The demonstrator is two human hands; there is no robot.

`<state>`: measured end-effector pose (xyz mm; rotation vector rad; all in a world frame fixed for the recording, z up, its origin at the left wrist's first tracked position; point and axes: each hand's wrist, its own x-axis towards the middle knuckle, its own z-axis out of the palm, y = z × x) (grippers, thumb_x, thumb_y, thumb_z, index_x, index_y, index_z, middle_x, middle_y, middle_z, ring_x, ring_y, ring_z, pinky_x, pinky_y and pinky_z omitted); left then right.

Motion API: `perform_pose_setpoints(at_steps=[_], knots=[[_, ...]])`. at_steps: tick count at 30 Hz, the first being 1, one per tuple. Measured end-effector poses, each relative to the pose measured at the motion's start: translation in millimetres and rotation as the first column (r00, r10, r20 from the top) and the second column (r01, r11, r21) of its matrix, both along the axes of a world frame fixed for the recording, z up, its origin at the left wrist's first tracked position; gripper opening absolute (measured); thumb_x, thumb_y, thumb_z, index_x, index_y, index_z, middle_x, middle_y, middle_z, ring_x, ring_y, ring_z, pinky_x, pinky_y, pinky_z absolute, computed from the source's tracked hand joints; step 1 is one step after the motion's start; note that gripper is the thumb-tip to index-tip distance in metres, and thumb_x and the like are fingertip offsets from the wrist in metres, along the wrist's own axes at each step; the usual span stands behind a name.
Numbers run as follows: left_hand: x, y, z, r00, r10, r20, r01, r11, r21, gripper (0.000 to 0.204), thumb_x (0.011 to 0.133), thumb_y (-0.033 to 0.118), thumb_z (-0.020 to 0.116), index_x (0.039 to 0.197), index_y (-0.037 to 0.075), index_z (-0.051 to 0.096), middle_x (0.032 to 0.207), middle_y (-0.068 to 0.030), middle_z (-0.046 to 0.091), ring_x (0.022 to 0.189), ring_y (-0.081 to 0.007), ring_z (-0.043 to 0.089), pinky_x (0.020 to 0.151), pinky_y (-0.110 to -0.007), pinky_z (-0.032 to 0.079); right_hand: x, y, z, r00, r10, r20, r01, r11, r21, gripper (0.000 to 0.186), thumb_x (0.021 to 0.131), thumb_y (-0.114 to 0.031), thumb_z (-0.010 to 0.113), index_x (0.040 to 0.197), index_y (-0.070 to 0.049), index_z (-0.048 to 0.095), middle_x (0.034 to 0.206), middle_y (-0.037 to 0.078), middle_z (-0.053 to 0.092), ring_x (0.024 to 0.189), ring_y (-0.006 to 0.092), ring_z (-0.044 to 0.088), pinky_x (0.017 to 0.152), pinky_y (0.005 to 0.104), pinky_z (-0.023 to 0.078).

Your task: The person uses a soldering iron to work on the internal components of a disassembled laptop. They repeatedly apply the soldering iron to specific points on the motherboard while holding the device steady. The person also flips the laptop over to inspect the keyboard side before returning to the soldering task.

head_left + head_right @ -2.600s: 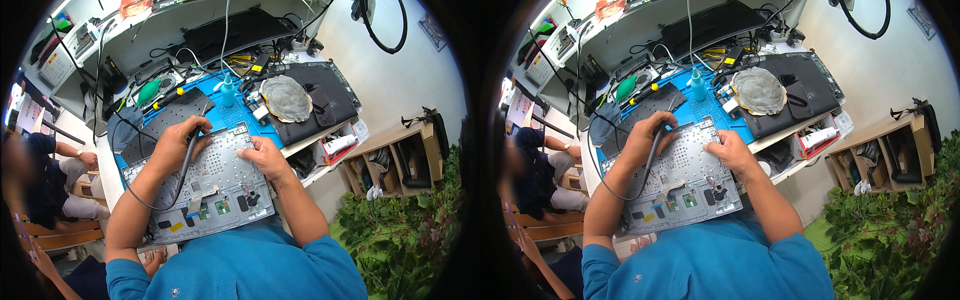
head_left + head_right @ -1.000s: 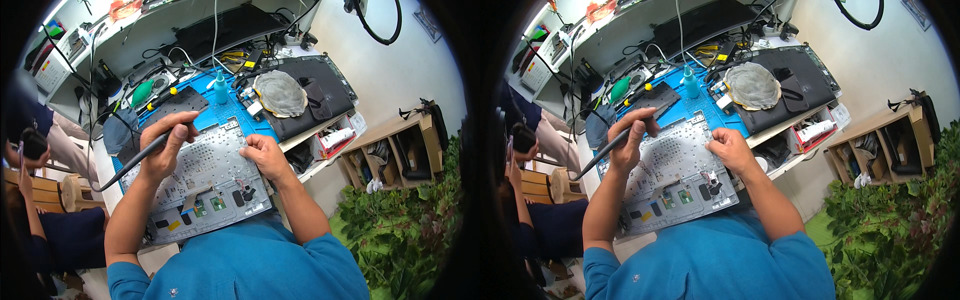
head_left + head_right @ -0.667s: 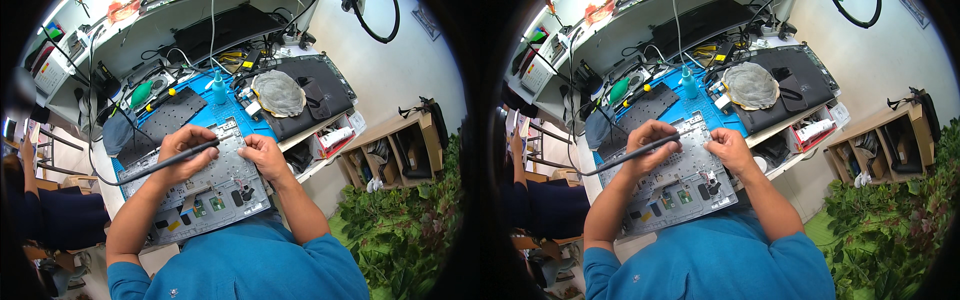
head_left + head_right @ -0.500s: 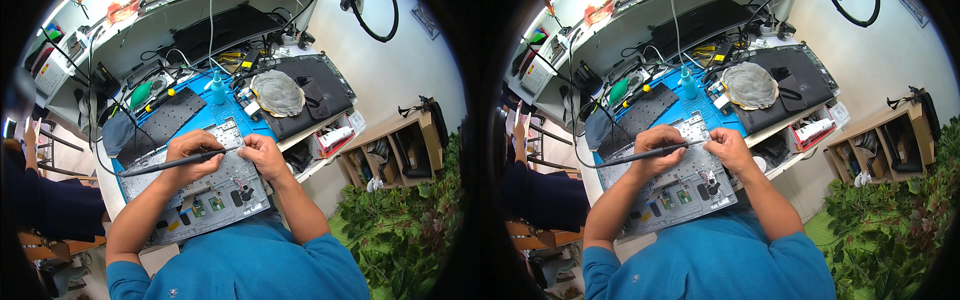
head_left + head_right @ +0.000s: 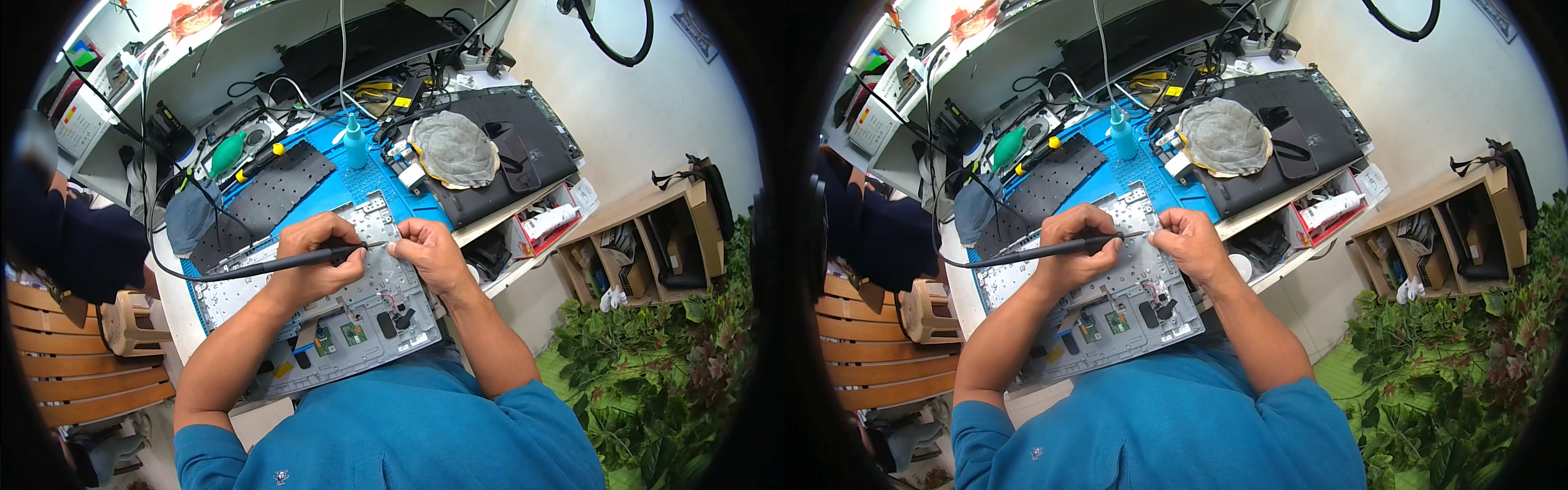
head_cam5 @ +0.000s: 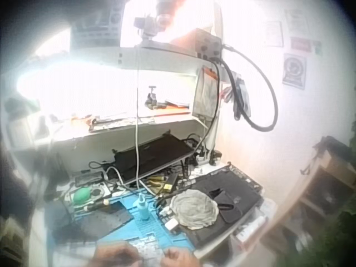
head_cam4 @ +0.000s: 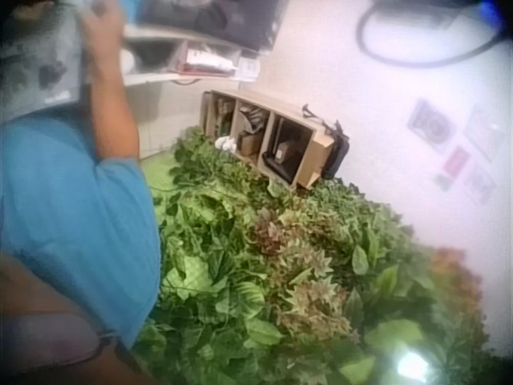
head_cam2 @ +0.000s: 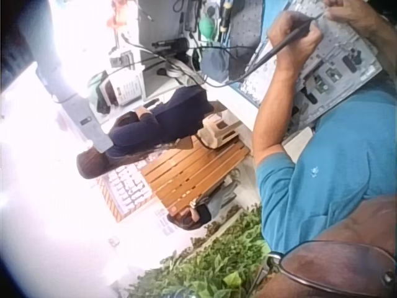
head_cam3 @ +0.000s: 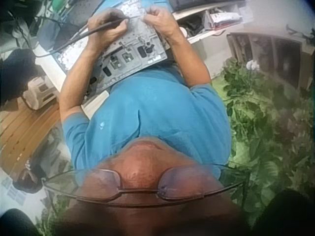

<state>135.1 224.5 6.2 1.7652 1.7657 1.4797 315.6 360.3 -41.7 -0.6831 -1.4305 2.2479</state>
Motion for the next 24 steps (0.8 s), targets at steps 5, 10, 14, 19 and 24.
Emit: perform_pose_setpoints(at_steps=[5, 10, 14, 19, 24], knots=[[1, 0, 2, 1.0, -0.003, -0.006, 0.003, 1.0, -0.008, 0.015, 0.074, 0.003, 0.081, 0.081, 0.003, 0.067, 0.079, -0.0053, 0.07, 0.064, -0.0127, 0.062, 0.058, -0.027, 0.049, 0, 1, 0, 1.0, -0.006, 0.022, 0.006, 1.0, -0.009, 0.01, 0.087, 0.001, 0.068, 0.095, 0.005, 0.072, 0.086, 0.005, 0.072, 0.072, 0.0086, 0.065, 0.065, 0.0242, 0.053], [1, 1, 2, 1.0, 0.008, -0.006, -0.008, 1.0, -0.017, 0.015, 0.074, 0.003, 0.08, 0.081, 0.002, 0.067, 0.078, -0.0056, 0.07, 0.064, -0.0126, 0.063, 0.058, -0.027, 0.049, -1, 0, 5, 0.999, -0.025, 0.046, 0.026, 0.999, -0.024, 0.011, 0.086, 0.001, 0.068, 0.095, 0.005, 0.073, 0.085, 0.005, 0.072, 0.071, 0.0084, 0.064, 0.064, 0.0239, 0.052], [0, 2, 0, 1.0, -0.012, -0.019, 0.012, 1.0, 0.006, 0.014, 0.073, 0.003, 0.08, 0.08, 0.002, 0.067, 0.078, -0.0055, 0.07, 0.064, -0.0126, 0.063, 0.058, -0.027, 0.049, -1, 1, 7, 0.998, -0.021, 0.067, 0.024, 0.999, -0.047, 0.011, 0.085, 0.001, 0.068, 0.094, 0.005, 0.073, 0.083, 0.005, 0.072, 0.069, 0.0083, 0.063, 0.063, 0.0244, 0.051], [0, 2, 1, 0.999, -0.019, -0.028, 0.02, 1.0, 0.019, 0.014, 0.073, 0.002, 0.08, 0.08, 0.003, 0.067, 0.077, -0.0053, 0.069, 0.064, -0.0125, 0.062, 0.058, -0.027, 0.049, -1, 3, 8, 0.994, -0.031, 0.101, 0.032, 0.999, -0.003, 0.008, 0.083, 0.001, 0.068, 0.089, 0.004, 0.073, 0.079, 0.003, 0.07, 0.066, 0.0073, 0.06, 0.061, 0.024, 0.048], [1, 1, 2, 1.0, -0.009, -0.005, 0.009, 1.0, -0.017, 0.015, 0.073, 0.003, 0.08, 0.08, 0.003, 0.067, 0.078, -0.0054, 0.069, 0.064, -0.0129, 0.062, 0.058, -0.027, 0.049, -2, 0, 12, 0.994, -0.034, 0.103, 0.034, 0.999, 0.003, 0.004, 0.084, -0.001, 0.071, 0.087, -0.001, 0.071, 0.075, -0.004, 0.064, 0.059, 0.0006, 0.044, 0.055, 0.0202, 0.032]])
